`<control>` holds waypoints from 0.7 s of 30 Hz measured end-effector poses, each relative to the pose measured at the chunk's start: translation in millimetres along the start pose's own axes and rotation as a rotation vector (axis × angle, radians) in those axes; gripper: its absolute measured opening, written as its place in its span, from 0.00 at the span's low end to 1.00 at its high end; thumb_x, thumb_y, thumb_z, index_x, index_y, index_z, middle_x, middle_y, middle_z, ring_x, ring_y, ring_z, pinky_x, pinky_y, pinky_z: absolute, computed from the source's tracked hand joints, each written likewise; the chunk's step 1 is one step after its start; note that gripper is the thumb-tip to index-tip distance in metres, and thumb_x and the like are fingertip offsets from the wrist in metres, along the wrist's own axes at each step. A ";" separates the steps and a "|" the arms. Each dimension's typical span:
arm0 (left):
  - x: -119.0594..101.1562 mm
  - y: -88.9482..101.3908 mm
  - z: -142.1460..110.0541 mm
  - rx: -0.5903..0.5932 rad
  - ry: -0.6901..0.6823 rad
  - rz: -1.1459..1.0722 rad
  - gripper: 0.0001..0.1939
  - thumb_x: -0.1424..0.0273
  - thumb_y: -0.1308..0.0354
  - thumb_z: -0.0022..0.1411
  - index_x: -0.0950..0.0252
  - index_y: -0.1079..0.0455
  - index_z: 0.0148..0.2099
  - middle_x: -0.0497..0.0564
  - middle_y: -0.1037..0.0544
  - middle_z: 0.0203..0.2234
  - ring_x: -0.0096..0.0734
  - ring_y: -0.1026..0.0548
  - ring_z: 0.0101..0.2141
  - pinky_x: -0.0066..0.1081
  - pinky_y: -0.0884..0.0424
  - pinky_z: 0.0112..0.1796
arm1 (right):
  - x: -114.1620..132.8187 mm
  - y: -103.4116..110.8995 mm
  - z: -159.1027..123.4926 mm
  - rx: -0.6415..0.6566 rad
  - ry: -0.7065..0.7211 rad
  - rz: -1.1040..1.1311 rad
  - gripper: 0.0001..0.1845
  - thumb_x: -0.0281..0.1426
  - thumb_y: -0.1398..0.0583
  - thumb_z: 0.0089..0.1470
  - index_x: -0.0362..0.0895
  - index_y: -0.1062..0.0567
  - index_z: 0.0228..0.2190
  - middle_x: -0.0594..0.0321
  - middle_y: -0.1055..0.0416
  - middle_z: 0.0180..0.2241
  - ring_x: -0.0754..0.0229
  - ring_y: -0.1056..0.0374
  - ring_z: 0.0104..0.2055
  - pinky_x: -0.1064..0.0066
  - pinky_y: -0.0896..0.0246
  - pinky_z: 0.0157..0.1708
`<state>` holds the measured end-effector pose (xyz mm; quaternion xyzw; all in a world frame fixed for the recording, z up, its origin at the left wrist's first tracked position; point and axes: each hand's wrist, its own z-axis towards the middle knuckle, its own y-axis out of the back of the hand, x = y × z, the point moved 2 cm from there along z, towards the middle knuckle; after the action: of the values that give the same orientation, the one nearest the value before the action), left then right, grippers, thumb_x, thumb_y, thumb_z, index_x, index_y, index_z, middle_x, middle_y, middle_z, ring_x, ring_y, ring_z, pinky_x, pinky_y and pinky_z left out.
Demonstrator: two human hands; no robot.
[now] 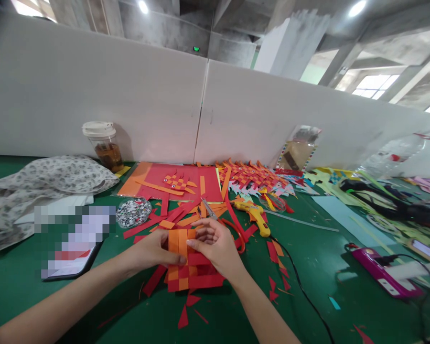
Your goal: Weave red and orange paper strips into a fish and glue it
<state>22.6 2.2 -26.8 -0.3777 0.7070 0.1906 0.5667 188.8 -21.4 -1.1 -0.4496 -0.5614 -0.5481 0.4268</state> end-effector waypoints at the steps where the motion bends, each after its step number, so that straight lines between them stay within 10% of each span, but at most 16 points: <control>1: 0.4 -0.4 -0.3 0.004 -0.003 0.009 0.13 0.72 0.34 0.43 0.68 0.26 0.35 0.46 0.24 0.25 0.24 0.30 0.24 0.25 0.36 0.27 | -0.7 -0.7 -0.3 0.002 0.006 -0.003 0.20 0.34 0.31 0.35 0.45 0.29 0.33 0.69 0.32 0.24 0.66 0.33 0.27 0.74 0.38 0.29; 21: -6.6 4.4 0.8 -0.154 -0.066 -0.107 0.14 0.65 0.34 0.47 0.63 0.25 0.38 0.49 0.20 0.33 0.30 0.25 0.33 0.27 0.32 0.33 | -10.3 3.3 0.6 0.104 0.055 -0.132 0.23 0.39 0.34 0.41 0.46 0.31 0.39 0.65 0.28 0.27 0.61 0.31 0.29 0.72 0.39 0.27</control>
<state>20.4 7.7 -21.4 -0.4510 0.6500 0.2263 0.5683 194.4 -21.2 -10.4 -0.3737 -0.6056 -0.5574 0.4277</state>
